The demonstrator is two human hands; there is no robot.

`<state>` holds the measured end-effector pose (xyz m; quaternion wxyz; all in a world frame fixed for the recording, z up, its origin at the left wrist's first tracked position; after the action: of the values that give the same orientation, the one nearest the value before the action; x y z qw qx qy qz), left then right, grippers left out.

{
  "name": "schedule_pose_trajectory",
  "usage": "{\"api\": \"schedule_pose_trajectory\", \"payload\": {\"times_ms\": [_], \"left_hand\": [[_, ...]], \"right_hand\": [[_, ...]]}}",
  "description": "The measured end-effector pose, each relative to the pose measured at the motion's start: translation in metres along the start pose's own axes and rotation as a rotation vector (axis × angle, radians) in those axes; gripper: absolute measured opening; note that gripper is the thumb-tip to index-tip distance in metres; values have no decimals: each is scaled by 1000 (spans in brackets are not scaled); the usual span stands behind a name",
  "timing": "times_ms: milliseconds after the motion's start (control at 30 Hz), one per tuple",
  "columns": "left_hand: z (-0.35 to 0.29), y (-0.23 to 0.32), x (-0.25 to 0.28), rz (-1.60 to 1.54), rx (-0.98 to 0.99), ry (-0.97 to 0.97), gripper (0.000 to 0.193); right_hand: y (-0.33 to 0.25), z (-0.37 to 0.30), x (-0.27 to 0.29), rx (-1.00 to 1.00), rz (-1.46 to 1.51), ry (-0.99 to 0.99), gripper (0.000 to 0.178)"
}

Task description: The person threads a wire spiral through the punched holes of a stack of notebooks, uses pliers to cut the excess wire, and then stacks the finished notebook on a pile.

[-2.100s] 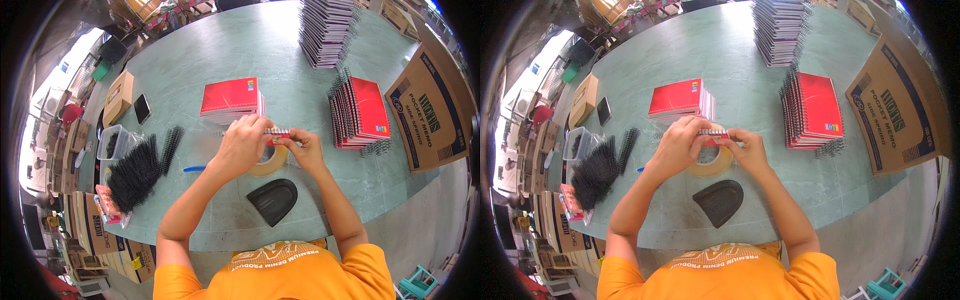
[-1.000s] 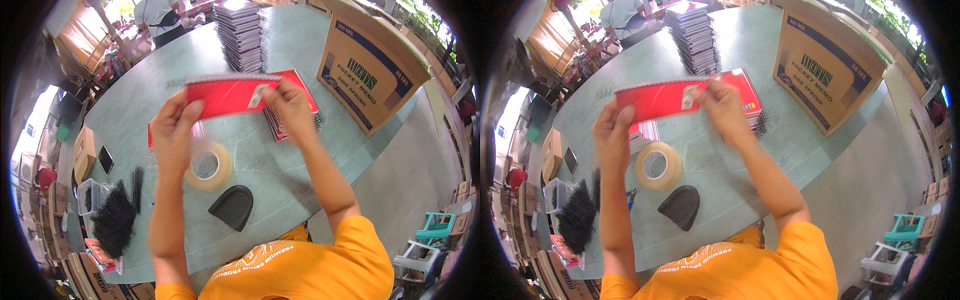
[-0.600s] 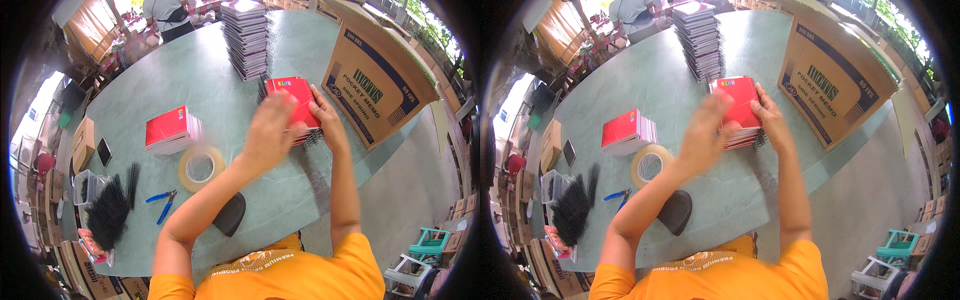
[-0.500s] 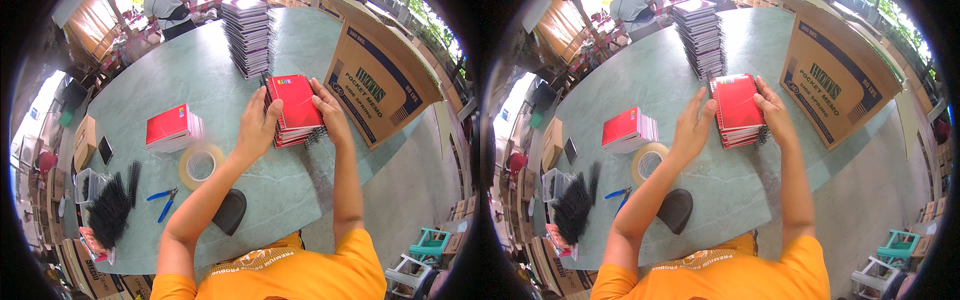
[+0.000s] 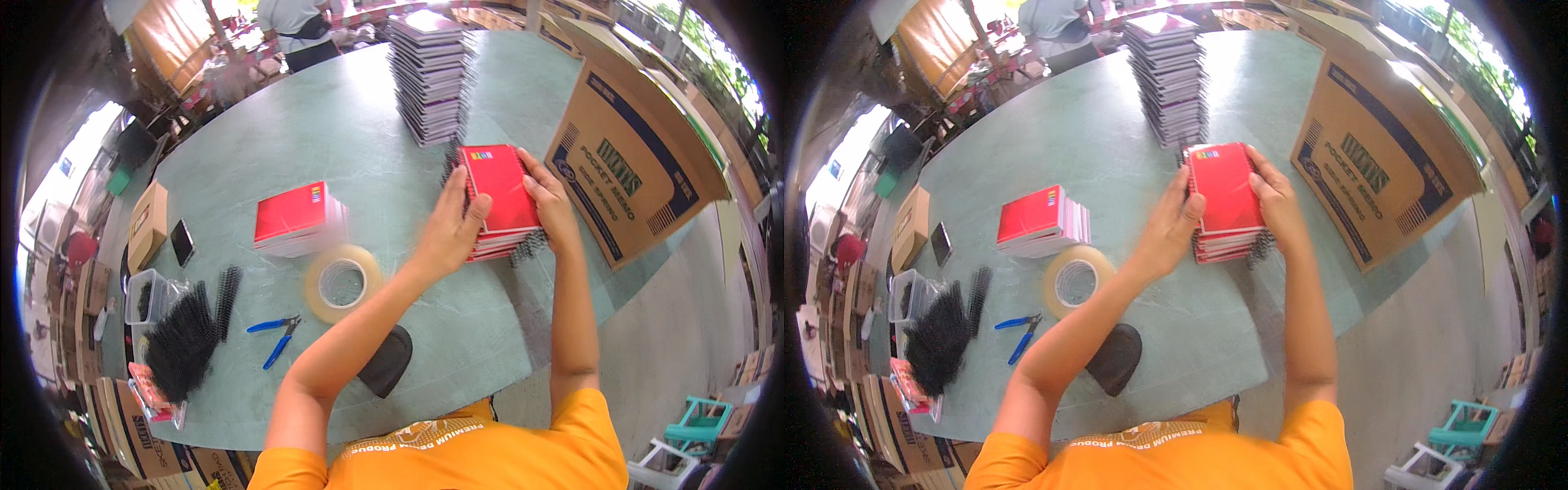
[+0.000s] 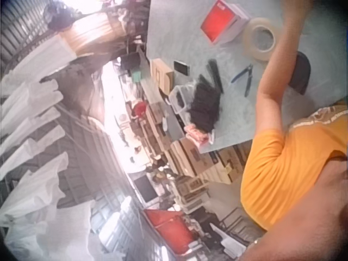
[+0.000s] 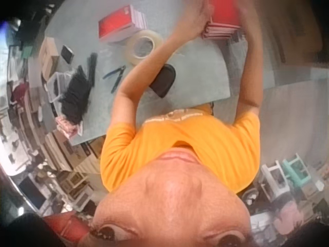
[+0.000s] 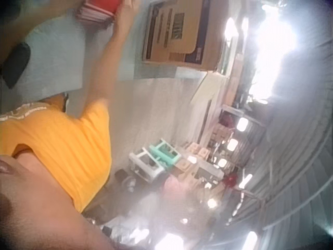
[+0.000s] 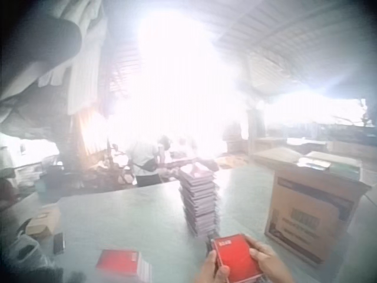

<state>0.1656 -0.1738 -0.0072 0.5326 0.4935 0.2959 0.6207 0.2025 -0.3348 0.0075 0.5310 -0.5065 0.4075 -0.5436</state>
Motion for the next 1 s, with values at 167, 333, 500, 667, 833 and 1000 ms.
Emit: {"api": "schedule_pose_trajectory", "payload": {"times_ms": [167,333,500,667,833,1000], "left_hand": [[-4,5,2,36,-3,40,84],[7,20,82,-316,37,384,85],[17,-9,163,-788,227,640,79],[-87,31,81,-1233,372,-502,59],[-95,-19,193,59,322,190,31],[-118,0,254,1125,-109,367,37]], "right_hand": [[1,2,3,22,-5,25,48],[-58,-29,14,397,-189,352,50],[-113,-62,-35,693,-236,328,44],[-120,-88,-66,726,-140,164,35],[-99,-73,-152,728,-169,-79,24],[-56,-54,-221,672,-199,-181,18]]}}
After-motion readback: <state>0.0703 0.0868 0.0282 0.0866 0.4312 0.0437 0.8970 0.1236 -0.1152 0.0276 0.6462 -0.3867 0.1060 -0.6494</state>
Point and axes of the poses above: each hand's wrist, its own z-axis towards the middle knuckle, its own x-axis out of the back of the hand, y = z × x, the point moved 8 cm from there along z, towards the middle knuckle, and after that the axes turned 2 degrees about -z, right-handed, at the moved point
